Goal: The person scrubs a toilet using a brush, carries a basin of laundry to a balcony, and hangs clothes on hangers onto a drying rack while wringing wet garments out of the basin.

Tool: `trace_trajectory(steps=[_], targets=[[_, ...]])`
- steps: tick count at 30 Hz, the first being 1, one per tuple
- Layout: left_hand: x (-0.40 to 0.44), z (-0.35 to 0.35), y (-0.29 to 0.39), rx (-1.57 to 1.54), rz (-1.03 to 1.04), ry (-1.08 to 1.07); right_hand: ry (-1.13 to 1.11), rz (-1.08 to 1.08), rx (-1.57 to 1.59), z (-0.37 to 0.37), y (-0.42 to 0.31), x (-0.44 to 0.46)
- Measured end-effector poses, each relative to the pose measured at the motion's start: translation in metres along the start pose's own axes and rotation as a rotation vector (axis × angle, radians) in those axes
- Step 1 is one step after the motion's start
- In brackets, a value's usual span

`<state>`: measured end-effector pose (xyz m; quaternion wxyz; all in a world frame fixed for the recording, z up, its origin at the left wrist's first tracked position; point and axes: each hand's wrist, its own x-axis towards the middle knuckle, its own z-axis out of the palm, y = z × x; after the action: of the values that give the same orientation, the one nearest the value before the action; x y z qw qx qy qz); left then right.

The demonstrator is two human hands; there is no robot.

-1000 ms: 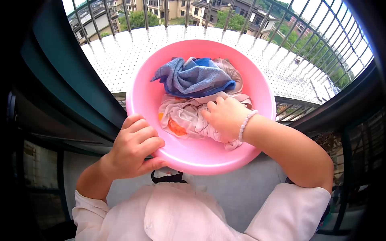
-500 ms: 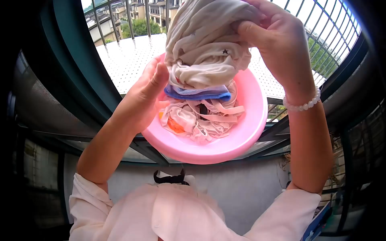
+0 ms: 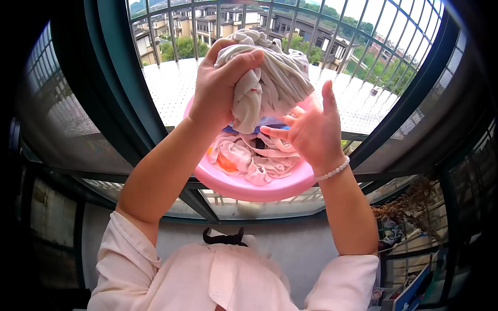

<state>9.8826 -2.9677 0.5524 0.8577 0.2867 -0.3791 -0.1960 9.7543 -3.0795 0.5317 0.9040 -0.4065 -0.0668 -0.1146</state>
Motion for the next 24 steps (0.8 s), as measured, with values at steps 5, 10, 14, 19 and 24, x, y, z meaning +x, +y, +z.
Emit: trace_trajectory(steps=[5, 10, 14, 19, 24], targets=[[-0.008, 0.013, -0.017, 0.077, 0.053, -0.045, 0.023, -0.32, 0.228, -0.01, 0.007, 0.025], [0.034, -0.023, -0.048, -0.341, -0.626, 0.03, 0.415, -0.927, -0.728, 0.005, 0.029, 0.035], [0.04, -0.033, -0.032, -0.455, -0.906, -0.316, -0.064, -1.374, -1.771, 0.008, 0.021, 0.038], [0.078, -0.057, -0.08, -0.141, -0.879, -0.631, -0.455, -1.325, -2.113, 0.001, 0.028, 0.04], [0.052, -0.021, -0.057, 0.709, -1.066, -0.301, -0.829, -1.139, -2.165, -0.016, 0.044, 0.044]])
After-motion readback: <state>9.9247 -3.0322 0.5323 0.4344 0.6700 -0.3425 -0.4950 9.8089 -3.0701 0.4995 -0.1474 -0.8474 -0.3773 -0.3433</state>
